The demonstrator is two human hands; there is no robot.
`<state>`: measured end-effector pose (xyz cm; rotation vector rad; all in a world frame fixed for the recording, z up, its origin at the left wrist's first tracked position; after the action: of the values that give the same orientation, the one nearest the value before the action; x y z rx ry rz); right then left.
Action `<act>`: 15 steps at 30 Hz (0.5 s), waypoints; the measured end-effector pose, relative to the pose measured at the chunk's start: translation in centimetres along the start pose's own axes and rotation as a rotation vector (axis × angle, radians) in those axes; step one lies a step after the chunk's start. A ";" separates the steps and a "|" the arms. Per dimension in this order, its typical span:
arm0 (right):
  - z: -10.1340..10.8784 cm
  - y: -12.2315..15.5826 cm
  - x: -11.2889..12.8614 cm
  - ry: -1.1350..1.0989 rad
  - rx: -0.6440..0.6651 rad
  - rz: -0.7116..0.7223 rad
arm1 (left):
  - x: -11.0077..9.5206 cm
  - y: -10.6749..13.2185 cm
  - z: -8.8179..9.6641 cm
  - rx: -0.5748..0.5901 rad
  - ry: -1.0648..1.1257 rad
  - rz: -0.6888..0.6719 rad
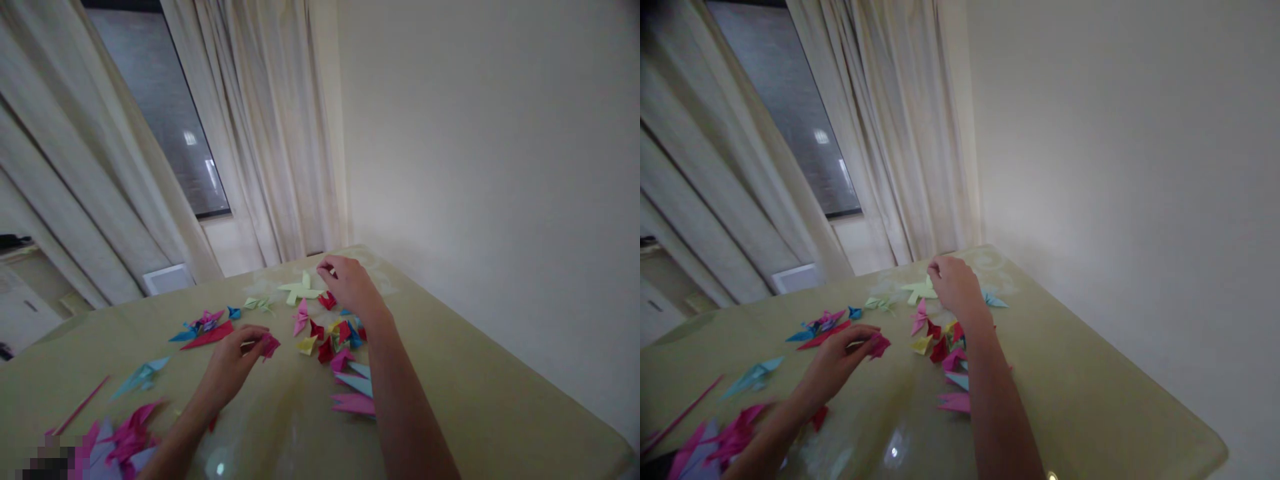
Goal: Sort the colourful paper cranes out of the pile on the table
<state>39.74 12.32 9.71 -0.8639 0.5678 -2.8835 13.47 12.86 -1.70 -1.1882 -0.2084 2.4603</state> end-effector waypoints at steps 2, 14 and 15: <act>1.5 0.1 0.3 -0.055 -0.119 -0.004 | 0.3 -0.5 -0.5 -0.019 0.024 0.025; 1.8 -0.2 -11.2 0.057 -0.187 -0.484 | 9.7 -3.7 -5.2 0.013 0.113 0.384; 1.1 -0.3 -12.0 0.062 -0.163 -0.504 | 9.9 -4.1 -6.0 0.021 0.138 0.391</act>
<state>50.43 14.36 4.43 -1.0783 0.6837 -3.3611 13.78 20.50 -11.34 -1.5022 0.0997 2.6799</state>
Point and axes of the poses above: each hand's wrist, its own y-axis away from the middle knuckle, its own z-axis out of the back of the hand, x = y × z, the point moved 9 cm from there along -y, towards the middle knuckle, and after that the axes turned 3 degrees about -y, right-handed, at the moved point
